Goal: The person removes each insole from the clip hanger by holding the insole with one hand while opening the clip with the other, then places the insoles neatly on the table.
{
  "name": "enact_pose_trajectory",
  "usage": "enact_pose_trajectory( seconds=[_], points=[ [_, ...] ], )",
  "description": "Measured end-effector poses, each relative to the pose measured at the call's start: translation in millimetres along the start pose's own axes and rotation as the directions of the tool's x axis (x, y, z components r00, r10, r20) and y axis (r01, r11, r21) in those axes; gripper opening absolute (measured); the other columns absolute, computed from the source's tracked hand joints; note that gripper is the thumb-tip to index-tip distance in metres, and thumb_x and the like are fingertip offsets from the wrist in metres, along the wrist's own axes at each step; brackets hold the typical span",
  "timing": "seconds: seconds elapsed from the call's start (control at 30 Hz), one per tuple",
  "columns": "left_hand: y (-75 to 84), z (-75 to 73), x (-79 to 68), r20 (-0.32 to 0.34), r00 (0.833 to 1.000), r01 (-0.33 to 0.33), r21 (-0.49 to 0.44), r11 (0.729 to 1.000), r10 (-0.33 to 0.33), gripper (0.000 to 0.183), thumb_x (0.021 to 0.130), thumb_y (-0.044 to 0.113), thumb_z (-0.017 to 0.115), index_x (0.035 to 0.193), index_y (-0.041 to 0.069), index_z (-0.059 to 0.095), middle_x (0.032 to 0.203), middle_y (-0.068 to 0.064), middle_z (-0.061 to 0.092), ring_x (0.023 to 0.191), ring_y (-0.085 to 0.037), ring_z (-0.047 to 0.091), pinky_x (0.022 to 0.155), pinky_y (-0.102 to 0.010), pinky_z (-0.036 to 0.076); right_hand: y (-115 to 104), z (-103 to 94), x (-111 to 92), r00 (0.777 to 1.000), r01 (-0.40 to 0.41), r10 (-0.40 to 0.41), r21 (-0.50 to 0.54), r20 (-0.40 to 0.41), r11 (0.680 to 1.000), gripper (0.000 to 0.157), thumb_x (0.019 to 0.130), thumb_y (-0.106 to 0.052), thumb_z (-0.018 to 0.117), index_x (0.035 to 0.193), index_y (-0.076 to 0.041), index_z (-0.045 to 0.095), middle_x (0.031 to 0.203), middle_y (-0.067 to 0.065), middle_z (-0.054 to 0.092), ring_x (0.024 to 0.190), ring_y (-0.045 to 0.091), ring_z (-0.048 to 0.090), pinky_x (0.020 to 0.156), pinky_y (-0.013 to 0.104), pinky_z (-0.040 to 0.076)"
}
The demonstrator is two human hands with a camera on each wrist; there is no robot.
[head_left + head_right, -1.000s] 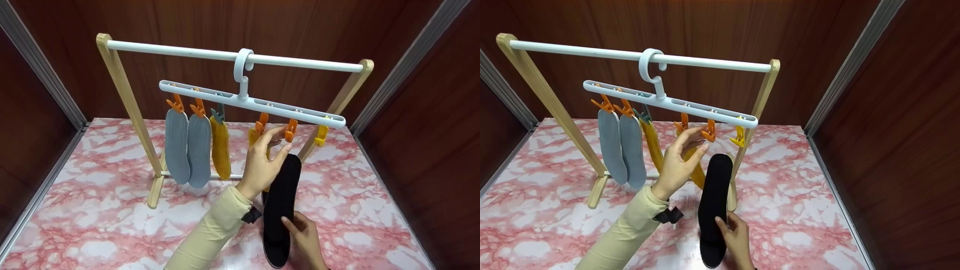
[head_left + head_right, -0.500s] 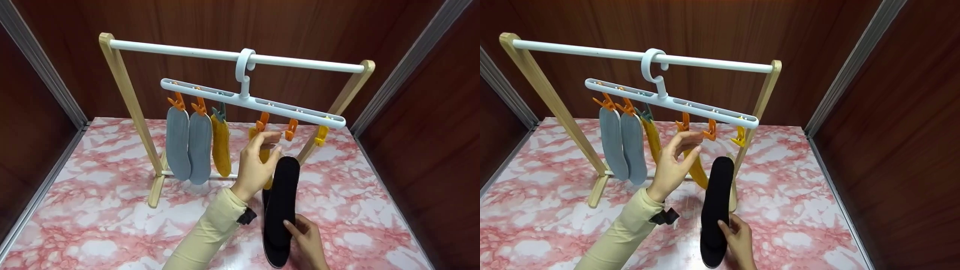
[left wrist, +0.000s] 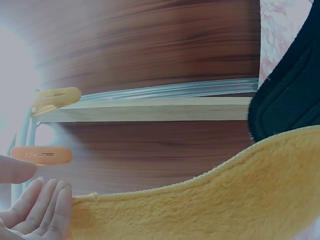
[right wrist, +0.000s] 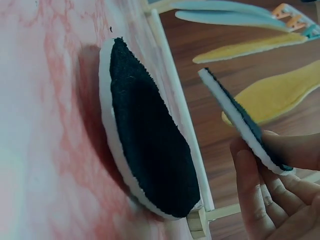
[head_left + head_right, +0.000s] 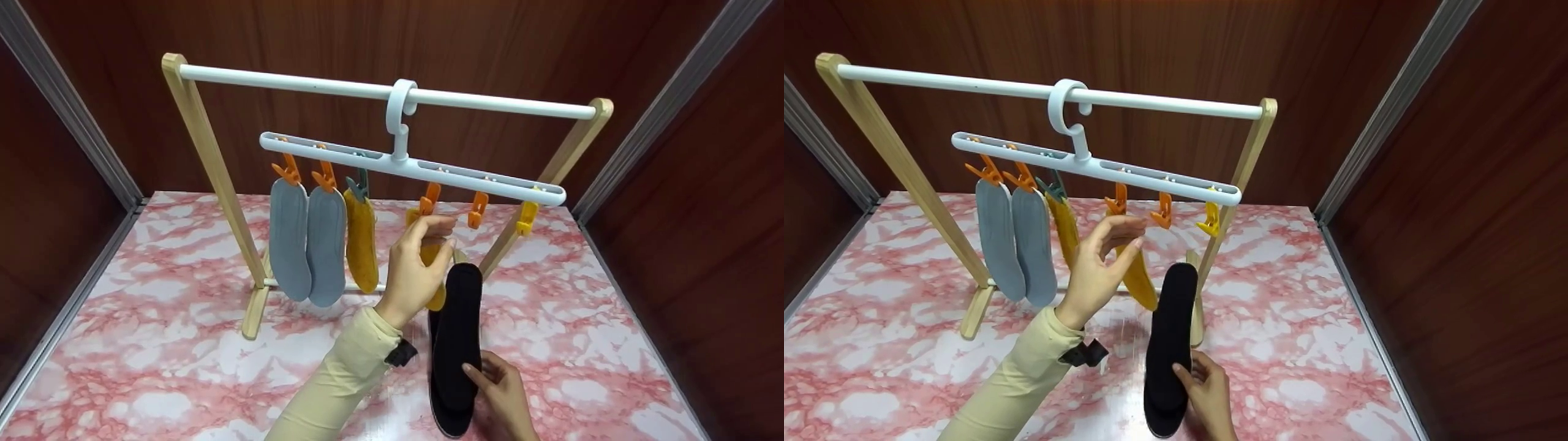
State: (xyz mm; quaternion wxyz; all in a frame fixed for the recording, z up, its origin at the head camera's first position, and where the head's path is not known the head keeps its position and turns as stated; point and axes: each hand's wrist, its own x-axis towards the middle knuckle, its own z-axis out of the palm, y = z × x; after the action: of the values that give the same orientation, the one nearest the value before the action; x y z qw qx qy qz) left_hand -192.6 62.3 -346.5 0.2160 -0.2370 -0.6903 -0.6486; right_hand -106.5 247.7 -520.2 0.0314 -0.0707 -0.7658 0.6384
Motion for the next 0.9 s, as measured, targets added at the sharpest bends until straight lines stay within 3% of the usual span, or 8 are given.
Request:
enact_pose_trajectory(
  seconds=[0.33, 0.7, 0.9],
  points=[
    [-2.5, -1.5, -0.2, 0.011, 0.999, 0.030, -0.015, 0.999, -0.030, 0.025, 0.090, 0.005, 0.062, 0.114, -0.001, 0.061, 0.108, -0.010, 0.065, 0.101, -0.026, 0.063, 0.090, -0.026, 0.051, 5.4, -3.9, -0.8, 0.995, -0.077, 0.074, 0.041, 0.072, 0.996, 0.037, 0.085, -0.005, 0.070, 0.115, 0.013, 0.058, 0.100, 0.022, 0.070, 0.081, 0.016, 0.071, 0.072, 0.029, 0.058],
    [-3.3, -2.3, -0.9, 0.012, 0.999, 0.039, -0.010, 0.999, -0.039, 0.024, 0.090, 0.005, 0.062, 0.114, 0.002, 0.062, 0.108, -0.009, 0.065, 0.098, -0.017, 0.063, 0.089, -0.025, 0.051, 5.8, -4.9, -1.4, 0.988, -0.110, 0.108, 0.016, 0.113, 0.994, 0.042, 0.086, -0.006, 0.069, 0.121, 0.013, 0.055, 0.103, 0.023, 0.070, 0.082, 0.014, 0.071, 0.073, 0.028, 0.057],
    [-3.1, -2.6, -2.1, 0.006, 0.999, 0.048, -0.016, 0.999, -0.048, 0.024, 0.090, 0.003, 0.062, 0.114, 0.001, 0.061, 0.107, -0.009, 0.065, 0.098, -0.022, 0.064, 0.089, -0.026, 0.051, 8.8, -6.7, -1.8, 0.984, -0.129, 0.130, -0.017, 0.120, 0.992, 0.051, 0.085, -0.007, 0.071, 0.127, 0.012, 0.051, 0.099, 0.022, 0.070, 0.079, 0.014, 0.071, 0.071, 0.027, 0.057]
  ],
)
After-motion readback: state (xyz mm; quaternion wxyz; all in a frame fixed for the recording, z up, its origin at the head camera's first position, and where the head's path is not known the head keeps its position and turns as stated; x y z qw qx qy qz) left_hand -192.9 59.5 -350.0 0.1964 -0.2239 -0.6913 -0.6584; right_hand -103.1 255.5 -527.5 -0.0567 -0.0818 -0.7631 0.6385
